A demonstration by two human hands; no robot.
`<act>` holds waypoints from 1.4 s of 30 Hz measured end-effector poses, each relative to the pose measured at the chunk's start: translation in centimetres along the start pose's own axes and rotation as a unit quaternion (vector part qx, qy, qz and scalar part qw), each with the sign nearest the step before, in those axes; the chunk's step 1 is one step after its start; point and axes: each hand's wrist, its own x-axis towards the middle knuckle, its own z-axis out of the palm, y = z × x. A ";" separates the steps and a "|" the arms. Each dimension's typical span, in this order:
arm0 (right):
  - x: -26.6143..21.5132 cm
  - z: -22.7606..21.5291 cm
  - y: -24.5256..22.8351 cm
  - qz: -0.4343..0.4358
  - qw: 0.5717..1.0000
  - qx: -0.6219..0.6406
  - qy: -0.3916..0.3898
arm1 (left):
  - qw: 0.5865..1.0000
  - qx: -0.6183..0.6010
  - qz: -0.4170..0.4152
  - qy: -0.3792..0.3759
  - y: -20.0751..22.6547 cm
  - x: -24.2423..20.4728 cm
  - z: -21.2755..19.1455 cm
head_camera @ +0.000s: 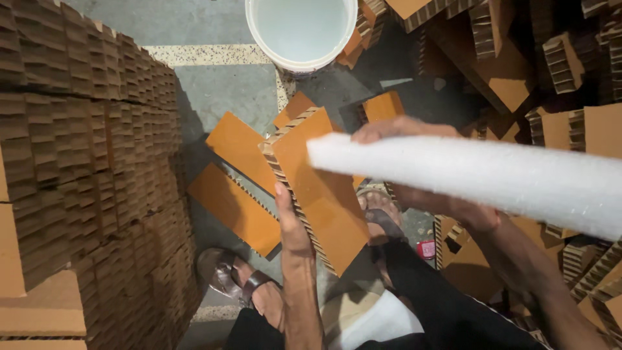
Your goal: The person sits on the floor and assembles small corrugated cardboard pieces. They apply a liquid to the surfaces using a white foam roller dipped in a bucket, then press the pieces together to form a stack.
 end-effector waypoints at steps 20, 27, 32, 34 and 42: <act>-2.7 -1.9 2.0 0.026 0.976 0.145 -0.162 | 0.998 0.002 0.038 0.048 3.0 1.8 0.6; 3.7 0.5 2.8 -0.102 0.994 -0.004 -0.050 | 0.999 0.013 -0.021 0.035 1.7 1.6 0.8; -0.3 3.4 2.7 -0.098 0.989 0.008 -0.108 | 0.999 -0.014 -0.019 0.027 2.1 2.2 -0.2; -3.3 4.1 2.5 -0.064 0.985 0.009 -0.159 | 0.997 -0.003 -0.019 0.078 2.6 2.3 -0.3; -5.1 3.0 1.9 -0.019 0.969 0.048 -0.243 | 0.994 -0.055 0.027 0.088 4.1 3.1 0.3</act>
